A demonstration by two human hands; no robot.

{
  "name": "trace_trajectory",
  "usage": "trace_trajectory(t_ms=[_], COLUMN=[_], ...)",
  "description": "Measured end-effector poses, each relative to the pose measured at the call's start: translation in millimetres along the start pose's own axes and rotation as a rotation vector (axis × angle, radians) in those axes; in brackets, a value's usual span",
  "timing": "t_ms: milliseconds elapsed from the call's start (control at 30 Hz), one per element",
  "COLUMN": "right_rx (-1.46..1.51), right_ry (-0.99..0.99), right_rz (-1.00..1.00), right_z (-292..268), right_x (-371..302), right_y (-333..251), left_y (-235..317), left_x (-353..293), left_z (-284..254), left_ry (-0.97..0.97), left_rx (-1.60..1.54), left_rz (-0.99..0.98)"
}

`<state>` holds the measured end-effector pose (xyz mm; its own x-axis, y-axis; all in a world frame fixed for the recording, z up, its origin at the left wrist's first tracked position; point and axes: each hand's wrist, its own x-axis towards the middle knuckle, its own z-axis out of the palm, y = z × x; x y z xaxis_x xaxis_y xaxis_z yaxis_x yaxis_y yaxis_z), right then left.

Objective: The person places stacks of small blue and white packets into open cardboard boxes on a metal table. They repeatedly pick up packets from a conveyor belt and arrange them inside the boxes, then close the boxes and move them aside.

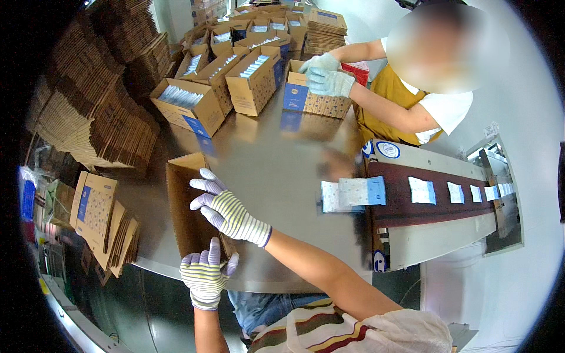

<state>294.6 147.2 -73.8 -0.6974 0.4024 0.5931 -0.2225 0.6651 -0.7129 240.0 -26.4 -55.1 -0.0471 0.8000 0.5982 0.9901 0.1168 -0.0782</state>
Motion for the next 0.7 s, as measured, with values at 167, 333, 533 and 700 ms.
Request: trace_trajectory(t_ms=[167, 333, 533, 700], right_rx=[0.015, -0.027, -0.036, -0.014], right_ry=[0.019, 0.078, 0.089, 0.089], right_rz=[-0.003, -0.031, -0.034, -0.030], right_z=[1.6, 3.5, 3.6, 3.5], right_x=[-0.6, -0.3, -1.0, -0.2], right_y=[3.3, 0.1, 1.5, 1.7], left_y=[0.5, 0.0, -0.4, 0.2], left_x=[1.2, 0.9, -1.4, 0.0], left_z=[1.5, 0.8, 4.3, 3.2], left_ry=[0.009, 0.012, 0.008, 0.004], left_rx=[-0.004, 0.018, 0.044, 0.042], left_rz=[0.001, 0.009, 0.017, 0.011])
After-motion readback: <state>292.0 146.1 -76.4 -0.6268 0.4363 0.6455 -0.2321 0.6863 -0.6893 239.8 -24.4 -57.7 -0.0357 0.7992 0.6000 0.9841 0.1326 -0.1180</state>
